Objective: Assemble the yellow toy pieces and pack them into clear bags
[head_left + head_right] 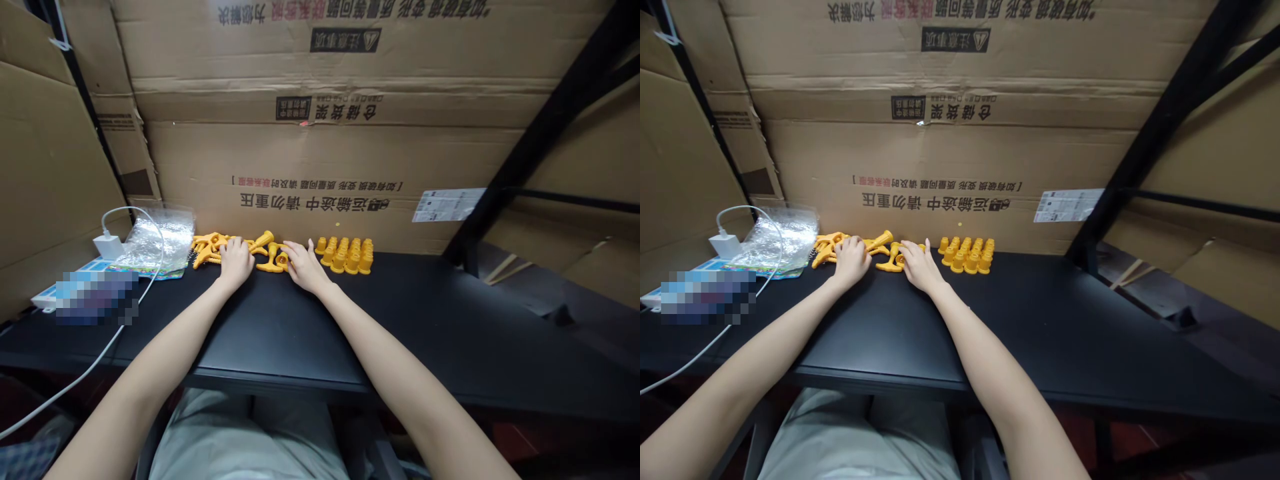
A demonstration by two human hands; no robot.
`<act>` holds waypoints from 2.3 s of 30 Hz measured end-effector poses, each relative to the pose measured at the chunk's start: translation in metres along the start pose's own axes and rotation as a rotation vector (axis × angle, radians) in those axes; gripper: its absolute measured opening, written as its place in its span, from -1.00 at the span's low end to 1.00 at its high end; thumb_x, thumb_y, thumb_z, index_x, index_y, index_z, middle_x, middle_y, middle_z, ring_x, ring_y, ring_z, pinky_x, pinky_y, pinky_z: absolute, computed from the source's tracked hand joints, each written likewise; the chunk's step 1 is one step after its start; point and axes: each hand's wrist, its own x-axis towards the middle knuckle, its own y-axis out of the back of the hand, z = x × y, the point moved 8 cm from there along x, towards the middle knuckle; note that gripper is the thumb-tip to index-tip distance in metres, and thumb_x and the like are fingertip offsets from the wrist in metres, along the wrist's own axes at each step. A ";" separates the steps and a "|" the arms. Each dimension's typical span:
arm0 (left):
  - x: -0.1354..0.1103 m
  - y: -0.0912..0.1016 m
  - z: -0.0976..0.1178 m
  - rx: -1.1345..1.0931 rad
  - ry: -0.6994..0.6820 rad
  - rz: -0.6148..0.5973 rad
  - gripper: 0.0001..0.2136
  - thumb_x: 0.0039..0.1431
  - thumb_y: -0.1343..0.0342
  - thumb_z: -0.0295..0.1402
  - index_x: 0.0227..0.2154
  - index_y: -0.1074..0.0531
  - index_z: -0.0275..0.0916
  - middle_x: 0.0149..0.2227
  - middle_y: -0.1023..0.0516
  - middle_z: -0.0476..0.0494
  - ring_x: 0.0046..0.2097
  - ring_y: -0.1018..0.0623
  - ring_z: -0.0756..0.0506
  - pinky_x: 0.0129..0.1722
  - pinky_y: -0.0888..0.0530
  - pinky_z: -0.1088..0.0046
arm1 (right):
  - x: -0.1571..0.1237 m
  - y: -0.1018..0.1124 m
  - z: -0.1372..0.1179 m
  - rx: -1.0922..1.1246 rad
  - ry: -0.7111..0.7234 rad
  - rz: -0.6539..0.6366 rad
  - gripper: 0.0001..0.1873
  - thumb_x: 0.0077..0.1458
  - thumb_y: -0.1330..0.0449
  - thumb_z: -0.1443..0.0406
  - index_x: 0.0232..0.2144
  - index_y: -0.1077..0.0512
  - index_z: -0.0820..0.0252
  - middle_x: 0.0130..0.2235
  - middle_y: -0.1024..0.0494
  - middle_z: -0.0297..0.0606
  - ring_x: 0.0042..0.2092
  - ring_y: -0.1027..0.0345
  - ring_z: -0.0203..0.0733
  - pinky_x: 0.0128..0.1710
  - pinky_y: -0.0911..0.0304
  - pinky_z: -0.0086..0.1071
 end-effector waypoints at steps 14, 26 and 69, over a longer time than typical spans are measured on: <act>-0.004 0.023 0.025 -0.072 -0.307 0.098 -0.71 0.25 0.07 -0.32 -0.02 -0.38 -0.23 -0.24 -0.51 -0.23 -0.20 -0.51 -0.13 -0.18 -0.34 0.37 | 0.011 0.023 -0.008 -0.104 -0.028 0.098 -0.65 0.28 0.08 0.27 -0.03 -0.39 0.28 -0.06 -0.51 -0.03 0.03 -0.31 -0.02 0.22 0.45 0.26; 0.000 0.006 0.017 -0.275 -0.306 0.033 -0.75 0.18 -0.01 -0.37 -0.09 -0.38 -0.23 -0.19 -0.50 -0.20 -0.15 -0.50 -0.12 -0.14 -0.40 0.38 | 0.018 0.019 -0.011 -0.195 -0.012 -0.066 -0.76 0.23 -0.03 0.29 -0.16 -0.43 0.27 -0.22 -0.47 -0.09 -0.12 -0.28 -0.04 0.17 0.22 0.30; -0.022 -0.029 0.011 -1.358 0.513 -0.844 -0.79 -0.09 -0.19 -0.39 -0.62 -0.23 -0.26 -0.73 -0.12 0.16 -0.70 -0.04 0.18 -0.67 -0.01 0.62 | 0.021 0.034 -0.026 -0.199 0.084 0.021 -0.75 0.20 0.07 0.44 -0.26 -0.39 0.14 -0.22 -0.48 -0.20 -0.11 -0.29 -0.11 0.25 0.33 0.19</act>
